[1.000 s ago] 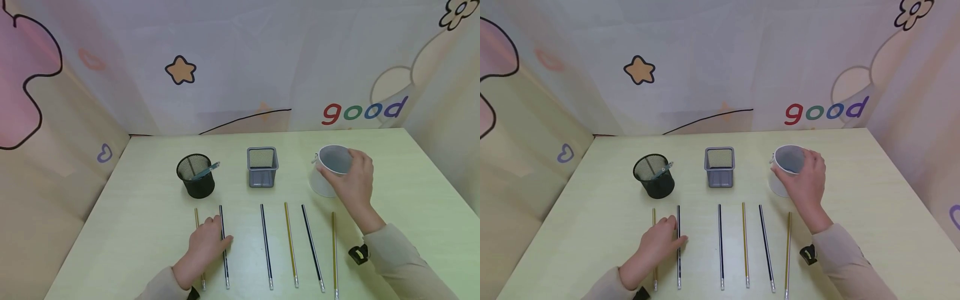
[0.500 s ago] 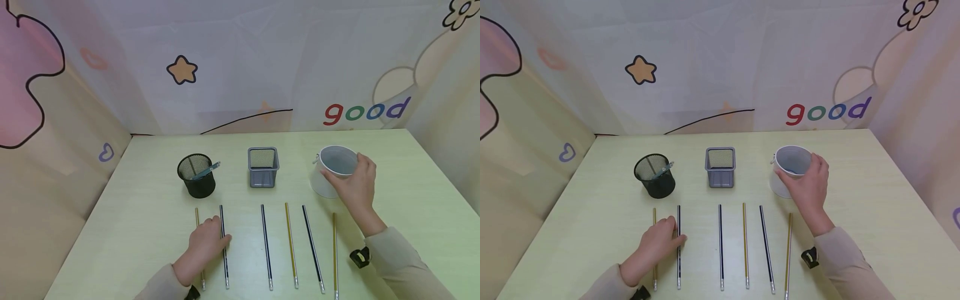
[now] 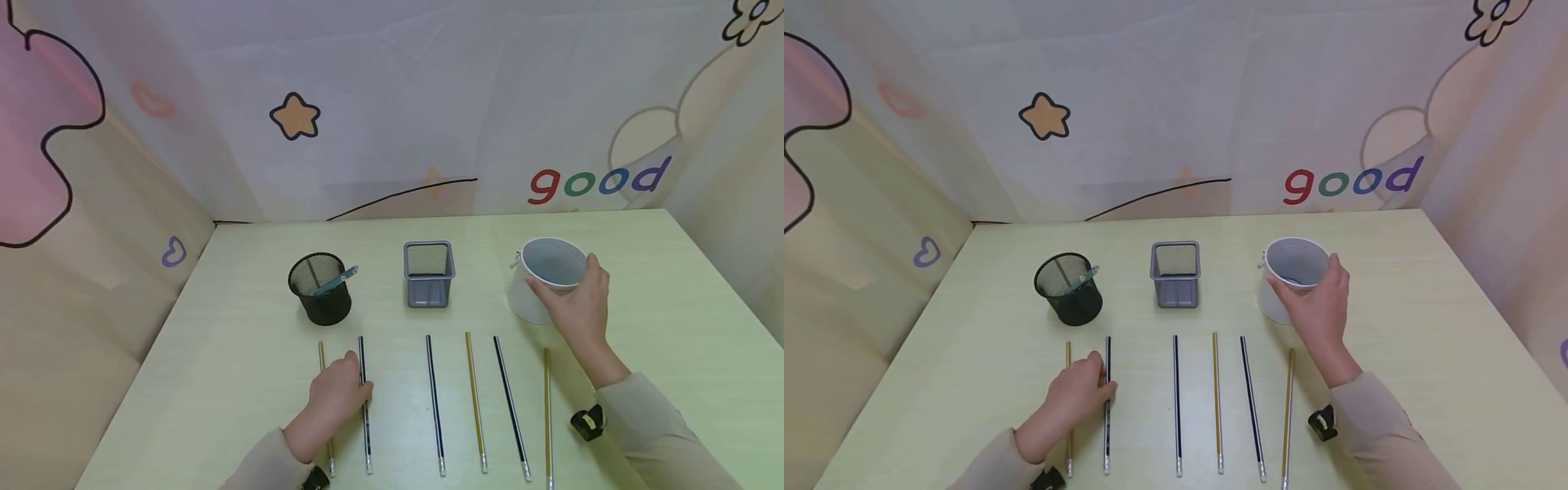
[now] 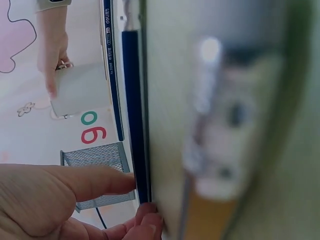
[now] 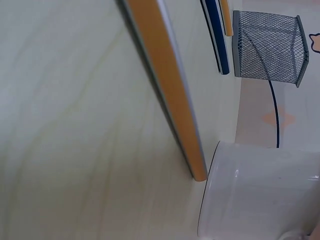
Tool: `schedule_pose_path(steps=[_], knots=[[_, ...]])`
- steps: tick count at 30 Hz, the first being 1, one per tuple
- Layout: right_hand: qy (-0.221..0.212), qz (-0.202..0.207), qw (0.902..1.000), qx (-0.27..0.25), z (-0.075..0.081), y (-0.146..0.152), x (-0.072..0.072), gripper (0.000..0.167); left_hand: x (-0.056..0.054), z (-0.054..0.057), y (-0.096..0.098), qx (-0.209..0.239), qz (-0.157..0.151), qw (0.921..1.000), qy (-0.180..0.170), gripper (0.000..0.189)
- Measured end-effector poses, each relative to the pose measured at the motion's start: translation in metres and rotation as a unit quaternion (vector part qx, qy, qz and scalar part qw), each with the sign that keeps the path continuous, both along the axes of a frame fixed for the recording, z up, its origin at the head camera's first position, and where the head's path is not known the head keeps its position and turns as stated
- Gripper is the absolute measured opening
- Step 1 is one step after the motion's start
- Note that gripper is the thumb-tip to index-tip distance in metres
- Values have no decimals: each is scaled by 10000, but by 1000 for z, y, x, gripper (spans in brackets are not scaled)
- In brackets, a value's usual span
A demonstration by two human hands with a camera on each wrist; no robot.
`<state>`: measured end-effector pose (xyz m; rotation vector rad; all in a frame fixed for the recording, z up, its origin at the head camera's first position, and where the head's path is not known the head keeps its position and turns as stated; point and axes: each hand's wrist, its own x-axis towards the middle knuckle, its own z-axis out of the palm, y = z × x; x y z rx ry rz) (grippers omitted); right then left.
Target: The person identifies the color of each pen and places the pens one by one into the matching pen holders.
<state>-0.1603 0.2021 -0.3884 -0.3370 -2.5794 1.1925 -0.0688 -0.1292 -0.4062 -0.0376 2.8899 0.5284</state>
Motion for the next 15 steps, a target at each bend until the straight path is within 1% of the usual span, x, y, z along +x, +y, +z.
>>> schedule_pose_path(steps=[9,15], knots=[[39,2,10000,-64,-2,-1,1,99,2,-1,0,311,42,9995,-8,21],[188,-63,9997,-132,-5,-1,1,97,0,-3,0,424,53,9991,-30,19]])
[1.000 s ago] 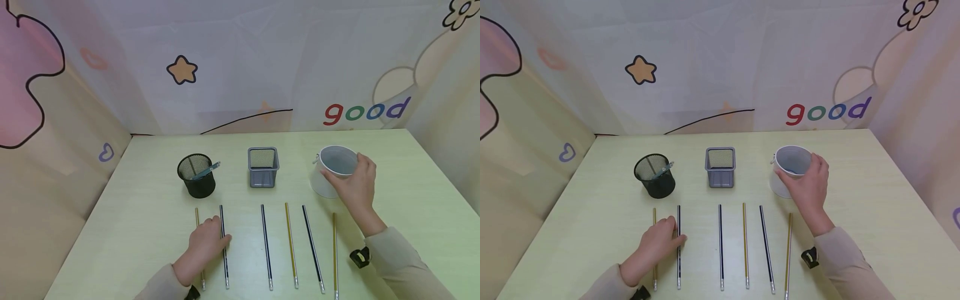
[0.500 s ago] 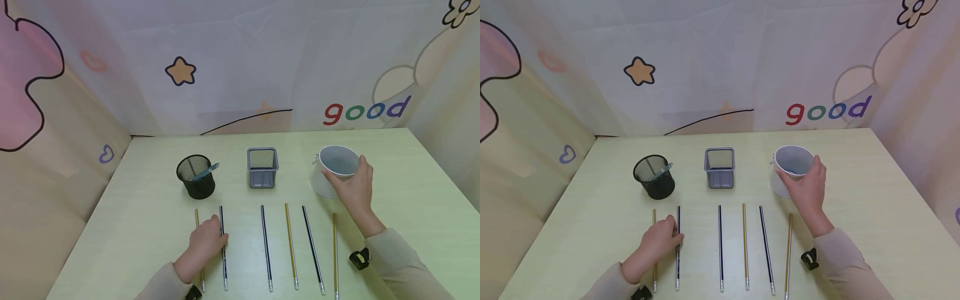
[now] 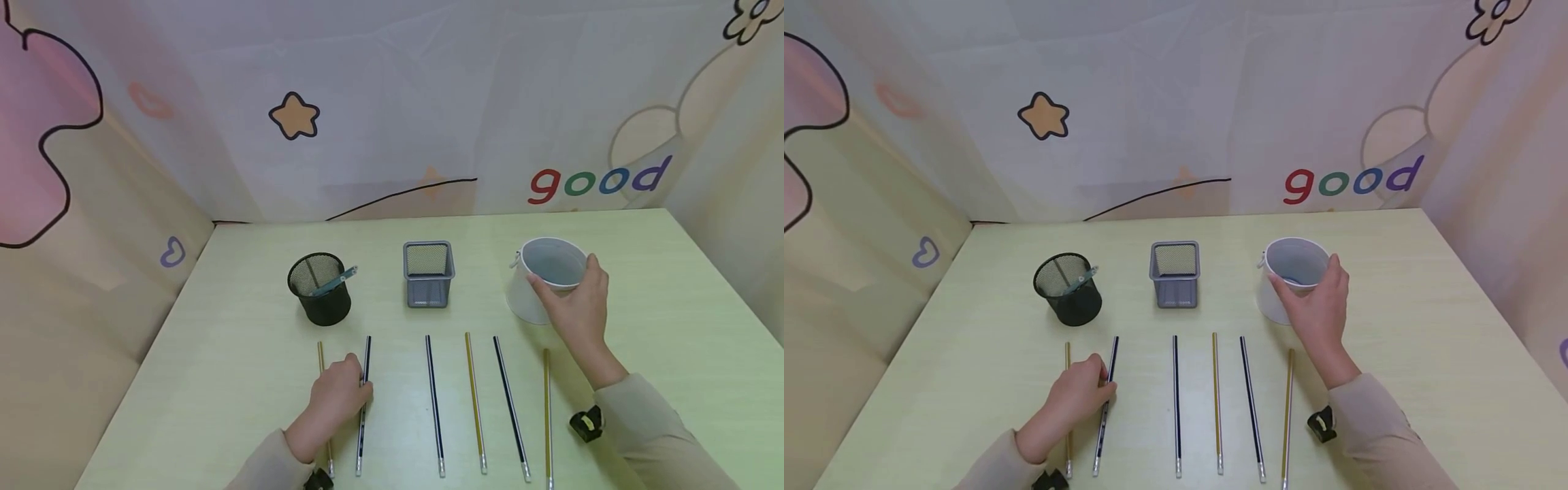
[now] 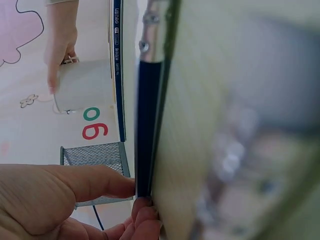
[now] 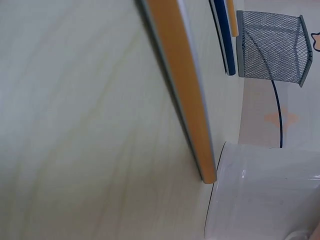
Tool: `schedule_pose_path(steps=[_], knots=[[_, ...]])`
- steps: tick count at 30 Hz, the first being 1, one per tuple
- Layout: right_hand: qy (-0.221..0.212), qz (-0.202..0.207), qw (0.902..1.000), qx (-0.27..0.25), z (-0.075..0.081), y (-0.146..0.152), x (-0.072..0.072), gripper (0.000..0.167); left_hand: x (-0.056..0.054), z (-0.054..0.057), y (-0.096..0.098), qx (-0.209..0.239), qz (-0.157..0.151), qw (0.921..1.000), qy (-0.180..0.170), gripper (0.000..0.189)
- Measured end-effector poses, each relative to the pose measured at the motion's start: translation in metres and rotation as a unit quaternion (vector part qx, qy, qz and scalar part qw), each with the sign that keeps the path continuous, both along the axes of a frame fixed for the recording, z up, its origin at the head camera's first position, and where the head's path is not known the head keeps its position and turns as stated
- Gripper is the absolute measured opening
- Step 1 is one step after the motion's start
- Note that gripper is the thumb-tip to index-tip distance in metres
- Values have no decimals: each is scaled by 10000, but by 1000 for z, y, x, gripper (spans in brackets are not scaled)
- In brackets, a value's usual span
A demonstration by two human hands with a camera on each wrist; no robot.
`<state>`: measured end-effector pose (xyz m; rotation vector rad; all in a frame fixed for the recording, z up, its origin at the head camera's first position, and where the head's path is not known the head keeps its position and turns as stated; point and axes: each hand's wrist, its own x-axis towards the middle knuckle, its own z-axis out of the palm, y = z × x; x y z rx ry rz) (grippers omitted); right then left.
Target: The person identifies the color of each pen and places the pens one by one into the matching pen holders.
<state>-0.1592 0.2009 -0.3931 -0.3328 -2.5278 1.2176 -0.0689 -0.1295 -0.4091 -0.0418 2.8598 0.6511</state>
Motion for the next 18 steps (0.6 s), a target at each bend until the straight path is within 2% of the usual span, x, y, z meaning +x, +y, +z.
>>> schedule_pose_path(steps=[12,18], knots=[[87,-86,9994,-320,-2,-1,-1,97,-2,-1,0,101,75,9996,-233,16],[132,-119,9987,-469,-4,-2,-2,96,-2,-3,0,146,100,9997,-193,18]])
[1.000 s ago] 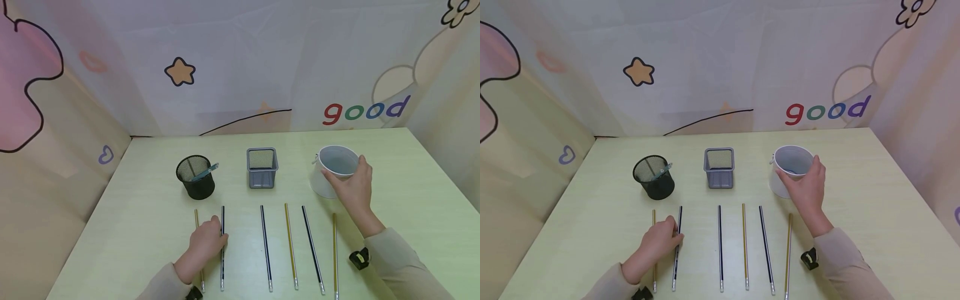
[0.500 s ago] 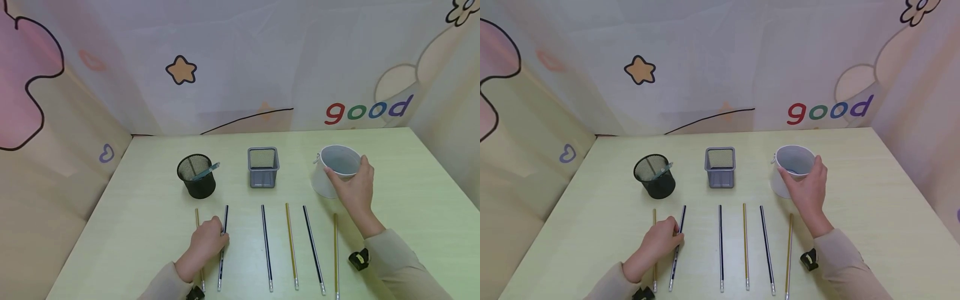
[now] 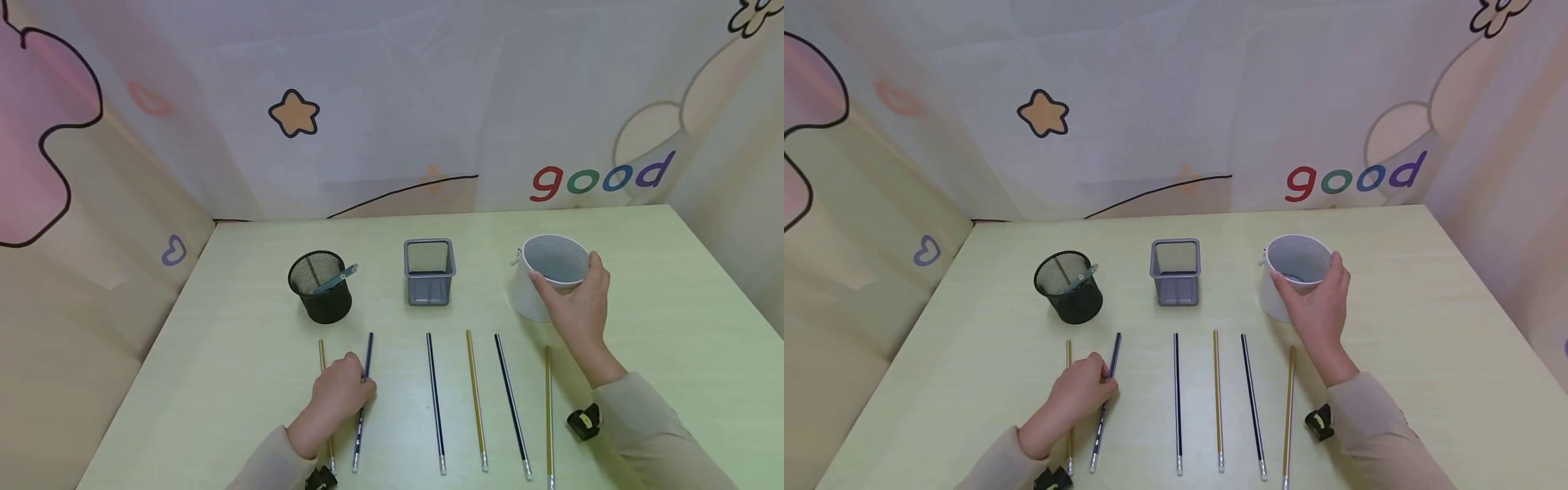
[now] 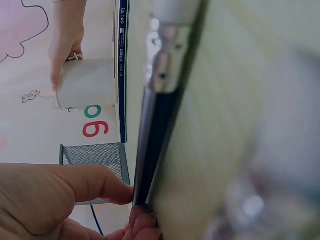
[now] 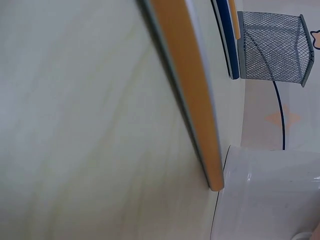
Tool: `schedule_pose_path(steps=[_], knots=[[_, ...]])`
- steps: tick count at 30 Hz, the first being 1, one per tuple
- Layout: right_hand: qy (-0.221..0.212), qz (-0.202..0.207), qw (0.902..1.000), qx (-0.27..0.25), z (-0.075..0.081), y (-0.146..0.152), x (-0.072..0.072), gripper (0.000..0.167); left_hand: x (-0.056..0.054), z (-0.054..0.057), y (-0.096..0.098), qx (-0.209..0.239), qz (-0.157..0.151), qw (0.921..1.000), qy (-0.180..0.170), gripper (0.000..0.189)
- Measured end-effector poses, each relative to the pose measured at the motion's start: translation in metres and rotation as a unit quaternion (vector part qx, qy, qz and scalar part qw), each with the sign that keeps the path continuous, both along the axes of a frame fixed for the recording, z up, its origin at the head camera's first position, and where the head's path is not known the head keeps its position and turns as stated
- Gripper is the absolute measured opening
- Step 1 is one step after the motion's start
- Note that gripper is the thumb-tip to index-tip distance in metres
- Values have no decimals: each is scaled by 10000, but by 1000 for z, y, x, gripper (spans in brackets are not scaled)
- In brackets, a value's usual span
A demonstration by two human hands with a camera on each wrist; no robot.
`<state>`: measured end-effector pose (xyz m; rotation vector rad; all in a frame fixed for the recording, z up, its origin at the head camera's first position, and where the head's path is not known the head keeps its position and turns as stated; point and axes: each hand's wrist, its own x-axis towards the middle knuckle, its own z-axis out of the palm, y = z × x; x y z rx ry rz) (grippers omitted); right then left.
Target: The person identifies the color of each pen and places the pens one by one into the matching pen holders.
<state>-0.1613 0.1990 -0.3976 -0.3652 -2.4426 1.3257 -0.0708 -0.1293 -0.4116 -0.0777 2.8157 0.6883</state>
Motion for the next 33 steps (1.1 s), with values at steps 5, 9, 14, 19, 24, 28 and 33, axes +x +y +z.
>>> schedule_pose_path(steps=[5,9,14,19,24,28,33], knots=[[11,-19,10000,-30,1,0,1,96,0,0,1,-13,32,10000,-29,17],[45,-55,10000,-52,1,0,2,95,0,1,1,-44,35,10000,-33,17],[11,-50,9999,-137,2,-1,2,94,1,2,1,-59,31,10000,-39,16],[-81,-62,9997,-210,3,-3,3,95,3,3,-1,85,28,9998,195,13],[-124,-80,9995,-280,4,-2,5,97,4,4,-3,596,21,9960,671,8],[-92,-62,9996,-266,3,-2,5,97,5,7,-3,902,22,9913,960,7],[-83,-79,9995,-300,3,-2,6,97,5,11,-2,1017,2,9889,1080,7]])
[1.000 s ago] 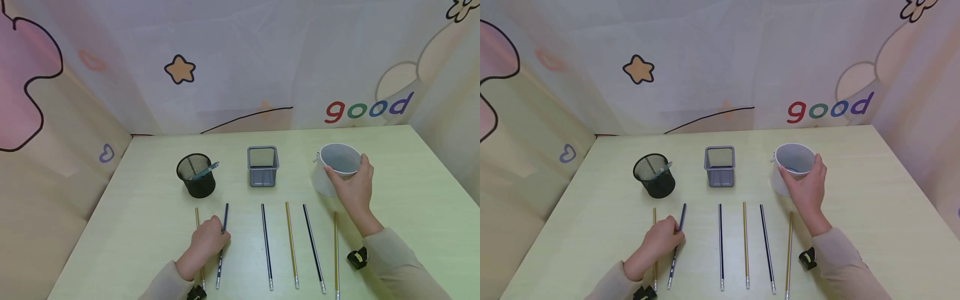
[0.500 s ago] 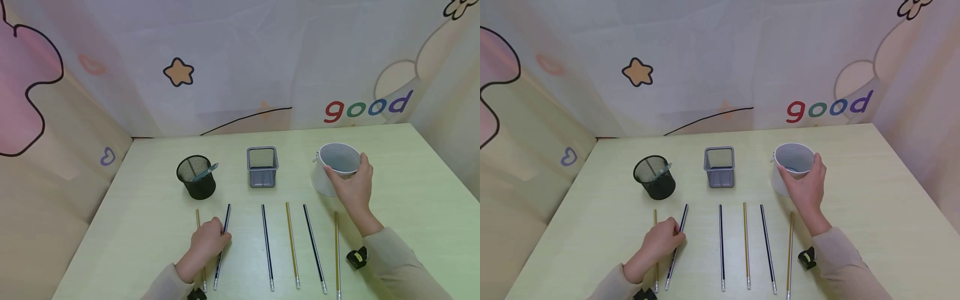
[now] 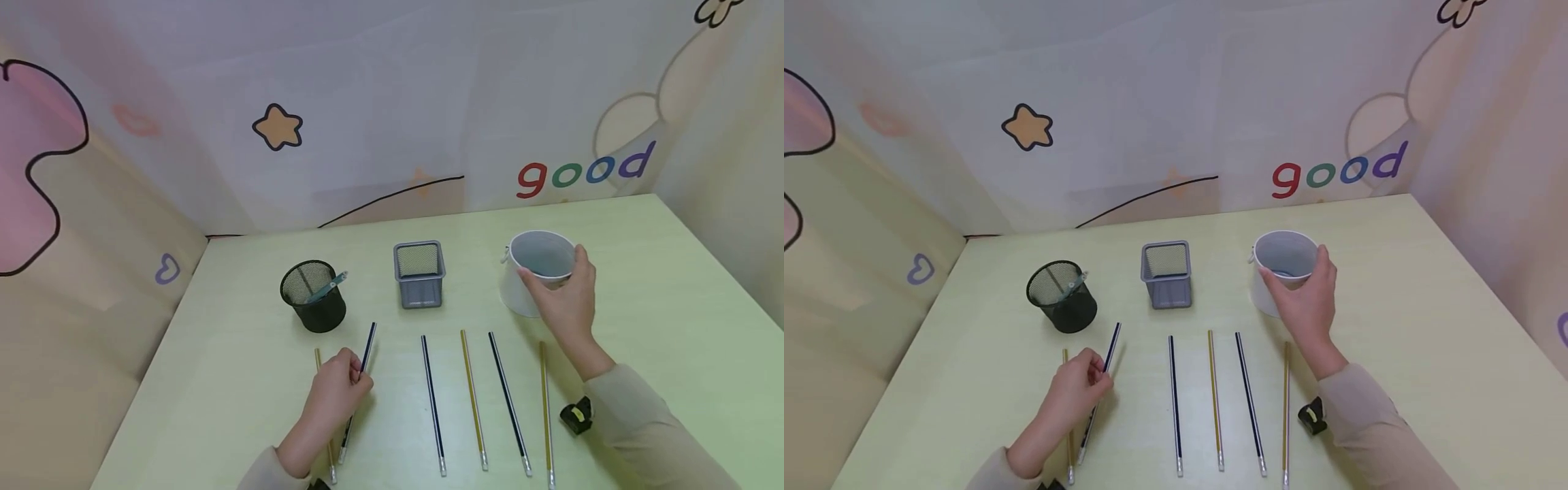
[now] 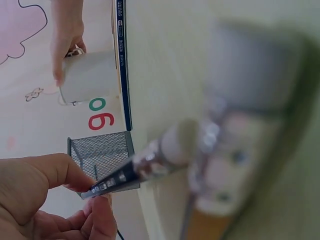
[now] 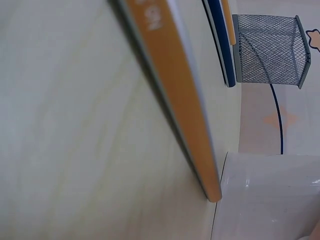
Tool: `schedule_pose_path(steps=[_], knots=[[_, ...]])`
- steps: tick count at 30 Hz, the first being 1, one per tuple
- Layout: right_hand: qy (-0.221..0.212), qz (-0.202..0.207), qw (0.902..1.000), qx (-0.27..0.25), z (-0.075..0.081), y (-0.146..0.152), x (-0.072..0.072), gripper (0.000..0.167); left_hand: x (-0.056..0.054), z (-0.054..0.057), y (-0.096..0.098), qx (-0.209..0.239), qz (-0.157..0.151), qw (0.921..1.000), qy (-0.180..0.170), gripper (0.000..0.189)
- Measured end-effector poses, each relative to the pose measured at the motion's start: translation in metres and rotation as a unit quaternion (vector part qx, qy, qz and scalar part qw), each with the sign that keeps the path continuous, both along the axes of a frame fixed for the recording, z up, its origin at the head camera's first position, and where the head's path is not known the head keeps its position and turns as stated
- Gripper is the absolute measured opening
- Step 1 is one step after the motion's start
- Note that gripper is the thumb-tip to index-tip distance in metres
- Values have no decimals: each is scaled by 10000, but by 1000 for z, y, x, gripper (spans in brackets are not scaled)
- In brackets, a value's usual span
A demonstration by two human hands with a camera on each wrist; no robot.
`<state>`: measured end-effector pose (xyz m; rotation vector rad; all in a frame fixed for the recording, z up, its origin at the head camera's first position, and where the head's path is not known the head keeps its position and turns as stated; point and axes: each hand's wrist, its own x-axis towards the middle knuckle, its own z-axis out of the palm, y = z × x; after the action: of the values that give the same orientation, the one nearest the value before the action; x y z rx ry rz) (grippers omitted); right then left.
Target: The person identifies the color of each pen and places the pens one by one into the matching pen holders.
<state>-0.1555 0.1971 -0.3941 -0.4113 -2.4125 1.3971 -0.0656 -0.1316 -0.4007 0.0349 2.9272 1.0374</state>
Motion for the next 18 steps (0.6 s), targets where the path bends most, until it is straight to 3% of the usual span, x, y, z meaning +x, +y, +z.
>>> schedule_pose_path(steps=[8,18], knots=[[49,-30,9999,101,0,0,0,96,2,2,1,102,50,9995,289,9],[85,-67,9997,214,0,0,0,96,5,13,7,947,-1,9952,239,10]])
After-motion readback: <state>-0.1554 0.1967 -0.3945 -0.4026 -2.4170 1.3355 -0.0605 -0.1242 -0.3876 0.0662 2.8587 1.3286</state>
